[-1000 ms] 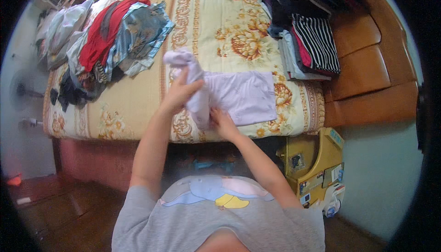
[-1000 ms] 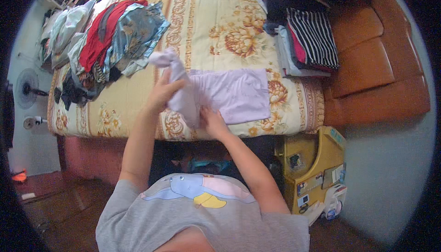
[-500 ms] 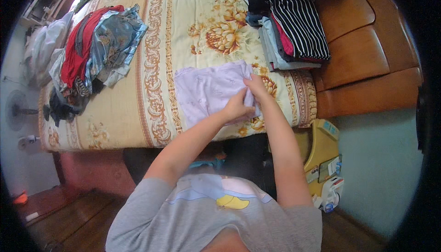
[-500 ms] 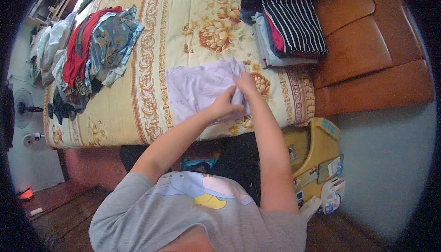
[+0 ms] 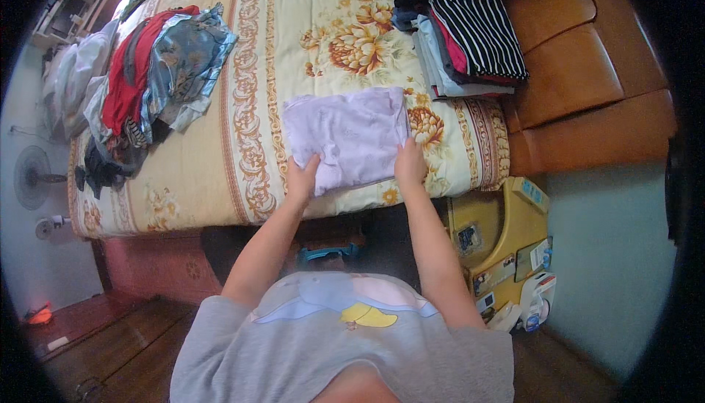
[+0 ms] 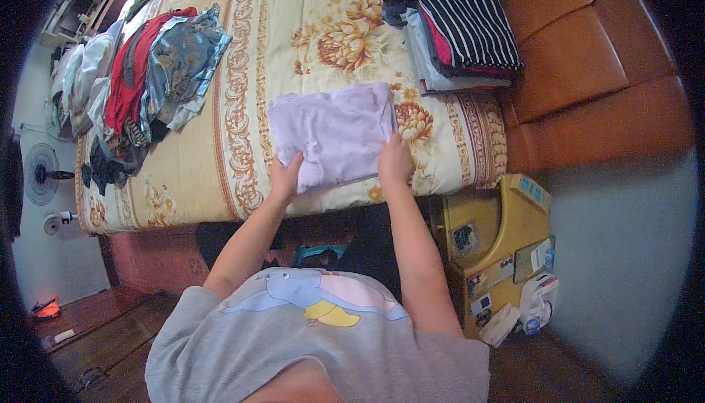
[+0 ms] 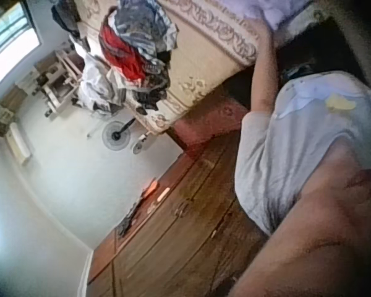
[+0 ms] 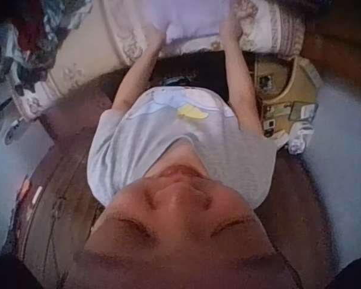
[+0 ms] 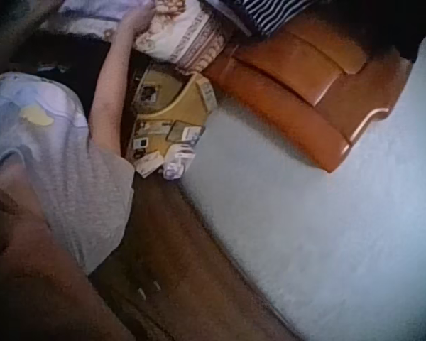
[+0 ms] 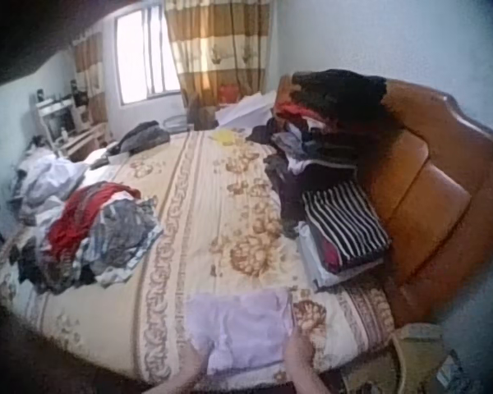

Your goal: The person folds several garments on a bed, including a pink hoodie, a striped shirt, a light purple top, and a red top. Each item is smoothed, folded into a compact rectangle, and placed into a growing stack on the right side of the bed.

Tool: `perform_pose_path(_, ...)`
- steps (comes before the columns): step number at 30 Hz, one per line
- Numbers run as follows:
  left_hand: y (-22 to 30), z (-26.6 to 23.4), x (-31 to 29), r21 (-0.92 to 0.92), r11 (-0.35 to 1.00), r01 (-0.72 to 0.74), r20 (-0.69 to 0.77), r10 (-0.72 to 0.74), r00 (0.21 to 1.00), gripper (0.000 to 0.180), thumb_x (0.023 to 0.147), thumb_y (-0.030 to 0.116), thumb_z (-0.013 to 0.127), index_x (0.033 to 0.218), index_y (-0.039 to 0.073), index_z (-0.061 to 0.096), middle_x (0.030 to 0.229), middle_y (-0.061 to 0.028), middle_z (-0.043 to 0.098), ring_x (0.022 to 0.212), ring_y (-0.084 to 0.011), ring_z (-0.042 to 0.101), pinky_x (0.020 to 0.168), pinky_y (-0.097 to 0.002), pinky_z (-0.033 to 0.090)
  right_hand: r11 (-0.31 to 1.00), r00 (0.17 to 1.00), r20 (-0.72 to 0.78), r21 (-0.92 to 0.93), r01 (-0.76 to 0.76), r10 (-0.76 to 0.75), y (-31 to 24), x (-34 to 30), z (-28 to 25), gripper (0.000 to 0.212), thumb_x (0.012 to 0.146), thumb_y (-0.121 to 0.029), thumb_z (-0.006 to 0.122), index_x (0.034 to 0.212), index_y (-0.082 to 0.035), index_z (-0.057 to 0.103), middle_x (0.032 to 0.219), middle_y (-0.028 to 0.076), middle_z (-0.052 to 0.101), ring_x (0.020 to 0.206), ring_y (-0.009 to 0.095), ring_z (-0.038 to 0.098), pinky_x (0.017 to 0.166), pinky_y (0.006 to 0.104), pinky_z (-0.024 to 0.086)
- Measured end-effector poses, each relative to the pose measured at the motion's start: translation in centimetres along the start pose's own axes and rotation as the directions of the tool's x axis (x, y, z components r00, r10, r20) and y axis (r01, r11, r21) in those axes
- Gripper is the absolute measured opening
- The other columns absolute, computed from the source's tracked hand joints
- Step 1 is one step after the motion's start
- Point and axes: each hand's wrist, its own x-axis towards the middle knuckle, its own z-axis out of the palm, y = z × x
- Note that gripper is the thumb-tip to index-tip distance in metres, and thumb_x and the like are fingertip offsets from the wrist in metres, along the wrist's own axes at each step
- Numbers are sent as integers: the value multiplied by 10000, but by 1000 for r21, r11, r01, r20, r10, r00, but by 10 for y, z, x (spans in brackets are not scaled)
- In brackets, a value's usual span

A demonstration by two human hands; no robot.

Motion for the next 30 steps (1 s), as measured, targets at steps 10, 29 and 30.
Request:
perform_pose_path(10, -46, -114, -19, 162, 959, -232, -59, 244, 968, 419, 780, 113, 626, 1141, -20, 462, 1005, -178, 559, 927, -266, 549, 824, -367, 429, 990, 998, 28, 126, -59, 56, -30, -72, 41, 251, 858, -247, 472, 947, -18, 526, 852, 217, 589, 819, 398, 570, 712, 487, 434)
perform_pose_path(29, 64, -152, 85, 345, 747, -568, 497, 367, 786, 159, 721, 135, 675, 795, 7, 617, 797, -83, 591, 795, -217, 548, 720, -324, 429, 988, 989, -109, 125, -91, 105, -81, 18, 26, 250, 872, -296, 480, 842, -60, 556, 796, 162, 606, 767, 368, 570, 649, 469, 436)
perform_pose_path(30, 62, -152, 91, 398, 728, -558, 519, 324, 791, 161, 730, 148, 668, 782, 7, 611, 780, -87, 592, 773, -220, 545, 700, -326, 428, 988, 983, -150, 131, -86, 106, -75, 23, 30, 254, 876, -297, 473, 832, -58, 549, 789, 163, 608, 751, 375, 573, 636, 476, 435)
